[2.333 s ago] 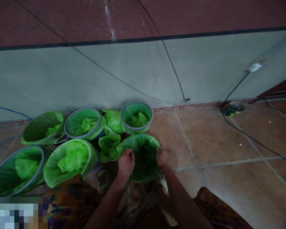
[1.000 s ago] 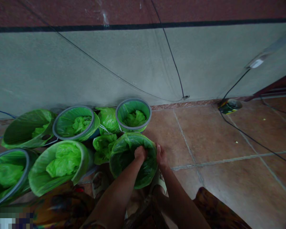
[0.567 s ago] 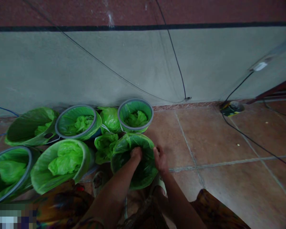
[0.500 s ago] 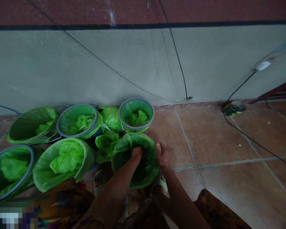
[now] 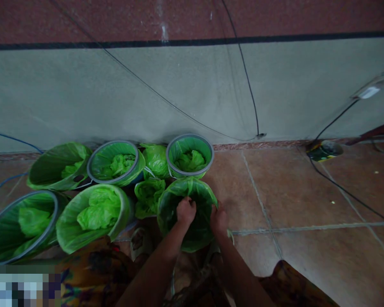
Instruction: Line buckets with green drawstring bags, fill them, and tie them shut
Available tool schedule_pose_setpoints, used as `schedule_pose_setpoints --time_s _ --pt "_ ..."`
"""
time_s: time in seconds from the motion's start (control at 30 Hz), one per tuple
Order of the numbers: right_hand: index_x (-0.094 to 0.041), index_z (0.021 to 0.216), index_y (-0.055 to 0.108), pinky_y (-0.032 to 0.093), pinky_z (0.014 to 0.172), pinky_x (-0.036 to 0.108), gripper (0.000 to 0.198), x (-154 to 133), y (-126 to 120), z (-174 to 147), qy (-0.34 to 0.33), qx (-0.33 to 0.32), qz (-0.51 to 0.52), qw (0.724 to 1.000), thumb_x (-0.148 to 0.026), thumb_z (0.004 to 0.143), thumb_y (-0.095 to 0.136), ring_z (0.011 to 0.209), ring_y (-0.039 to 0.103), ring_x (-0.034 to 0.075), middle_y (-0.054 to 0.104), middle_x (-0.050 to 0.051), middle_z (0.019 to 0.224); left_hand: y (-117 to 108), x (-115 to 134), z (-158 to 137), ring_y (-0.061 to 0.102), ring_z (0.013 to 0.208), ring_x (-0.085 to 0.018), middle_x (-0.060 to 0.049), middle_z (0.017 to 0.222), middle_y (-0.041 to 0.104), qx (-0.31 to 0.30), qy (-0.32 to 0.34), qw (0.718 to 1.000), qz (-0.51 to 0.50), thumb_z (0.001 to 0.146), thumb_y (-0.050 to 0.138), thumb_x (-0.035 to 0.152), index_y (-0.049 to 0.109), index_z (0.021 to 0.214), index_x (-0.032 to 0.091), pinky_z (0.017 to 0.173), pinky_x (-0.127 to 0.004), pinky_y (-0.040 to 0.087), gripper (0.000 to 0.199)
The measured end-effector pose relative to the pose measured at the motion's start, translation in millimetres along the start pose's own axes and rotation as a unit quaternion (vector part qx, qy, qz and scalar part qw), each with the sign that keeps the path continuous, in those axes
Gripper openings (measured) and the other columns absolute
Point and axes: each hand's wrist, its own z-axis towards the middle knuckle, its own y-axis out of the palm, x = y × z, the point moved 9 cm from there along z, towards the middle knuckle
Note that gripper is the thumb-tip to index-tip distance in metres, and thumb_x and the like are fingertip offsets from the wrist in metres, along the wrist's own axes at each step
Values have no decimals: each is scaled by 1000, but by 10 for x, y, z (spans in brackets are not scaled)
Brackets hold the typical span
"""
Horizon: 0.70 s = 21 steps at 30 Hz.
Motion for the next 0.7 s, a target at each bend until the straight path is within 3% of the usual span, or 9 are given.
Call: schedule_pose_setpoints --time_s 0.1,0.17,0.27,0.37,0.5,0.63,0.7 --pt "-6 124 57 46 67 34 53 160 18 -350 63 36 23 997 -40 98 26 84 70 29 72 22 94 -204 -128 -125 70 93 -19 -9 99 73 107 -62 987 -101 93 50 37 53 123 14 82 -27 51 38" --pt "-6 129 53 45 66 34 57 241 38 -524 96 39 46 994 -45 97 27 84 70 30 72 22 96 -196 -78 -110 70 91 -20 -8 95 73 102 -62 987 -112 92 52 40 46 131 13 80 -28 50 48" --pt "-6 134 50 47 71 35 64 287 -94 -550 109 65 80 989 -51 96 28 93 69 30 70 23 108 -98 159 27 70 97 -25 -12 97 74 47 -14 997 -52 89 55 47 44 135 13 84 -32 50 58" --pt "-6 124 60 47 79 35 64 175 -354 -245 66 91 101 989 -48 97 21 98 67 29 69 22 110 -13 348 182 67 107 -26 -15 110 72 7 22 1000 21 92 50 42 57 126 16 89 -34 50 44" --pt "-10 114 68 47 88 35 54 -203 -522 328 -37 52 71 995 -40 96 27 101 66 27 71 18 110 89 375 307 67 108 -24 -15 113 71 -42 37 996 63 96 39 28 70 108 16 91 -32 51 36" --pt "-17 112 70 47 94 29 42 -561 -327 532 -150 -26 83 985 -33 96 34 104 66 20 72 9 113 133 236 297 67 107 -26 -17 111 72 -69 34 994 80 95 40 25 73 105 13 91 -33 52 37" --pt "-19 117 68 48 91 29 38 -594 -153 495 -168 -61 66 982 -30 95 38 101 67 20 73 8 111 144 164 267 68 107 -26 -18 110 72 -84 31 992 91 94 41 21 75 103 13 91 -33 52 36"
